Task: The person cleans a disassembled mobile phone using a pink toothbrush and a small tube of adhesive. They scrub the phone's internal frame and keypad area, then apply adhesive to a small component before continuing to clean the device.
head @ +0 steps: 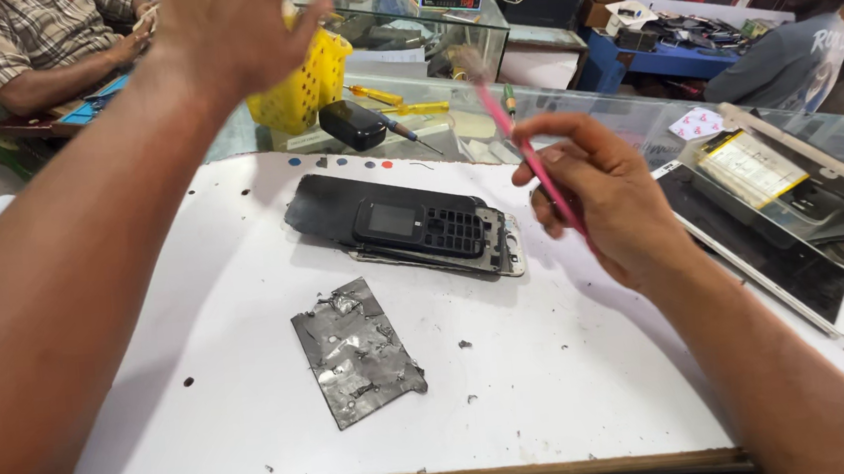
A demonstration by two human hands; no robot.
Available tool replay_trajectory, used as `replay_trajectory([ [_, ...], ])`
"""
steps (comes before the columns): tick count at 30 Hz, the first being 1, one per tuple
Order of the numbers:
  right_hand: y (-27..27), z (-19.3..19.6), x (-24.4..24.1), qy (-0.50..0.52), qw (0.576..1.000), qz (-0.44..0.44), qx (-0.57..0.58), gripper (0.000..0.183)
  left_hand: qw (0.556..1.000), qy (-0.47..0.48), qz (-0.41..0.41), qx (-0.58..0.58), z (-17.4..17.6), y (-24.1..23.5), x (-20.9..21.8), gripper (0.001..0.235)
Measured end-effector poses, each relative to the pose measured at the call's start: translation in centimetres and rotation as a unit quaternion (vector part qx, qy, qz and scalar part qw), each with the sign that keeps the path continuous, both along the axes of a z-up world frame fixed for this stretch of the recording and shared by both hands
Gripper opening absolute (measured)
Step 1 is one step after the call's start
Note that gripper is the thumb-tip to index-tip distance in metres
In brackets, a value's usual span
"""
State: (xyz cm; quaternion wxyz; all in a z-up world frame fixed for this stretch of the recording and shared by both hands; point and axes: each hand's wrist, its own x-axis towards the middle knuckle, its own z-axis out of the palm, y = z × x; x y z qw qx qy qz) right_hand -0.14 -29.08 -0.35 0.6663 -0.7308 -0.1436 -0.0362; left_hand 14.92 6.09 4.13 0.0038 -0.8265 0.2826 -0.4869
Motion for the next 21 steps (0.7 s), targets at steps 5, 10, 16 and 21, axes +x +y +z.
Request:
replay_trajectory([
  [5, -0.8, 0.8, -0.1, -0.043, 0.995, 0.045, -0.076, 0.029, 0.938, 0.203, -0.256, 0.112, -0.8, -4.5, -7.2, 0.03],
  [10, -2.2, 3.0, -1.4, -0.082, 0.964, 0.028, -0.253, 0.024, 0.888, 0.399, -0.214, 0.086, -2.5, -6.4, -12.1, 0.061],
  [16, -2.3, 3.8, -1.7, 0.014, 0.874, -0.077, -0.479, 0.025, 0.857, 0.471, -0.2, -0.059, -3.4, -6.7, -12.7, 0.066],
  [21, -2.8, 2.9, -1.0, 0.039, 0.897, -0.051, -0.438, 0.023, 0.857, 0.474, -0.176, -0.103, -4.1, -6.9, -12.9, 0.067],
])
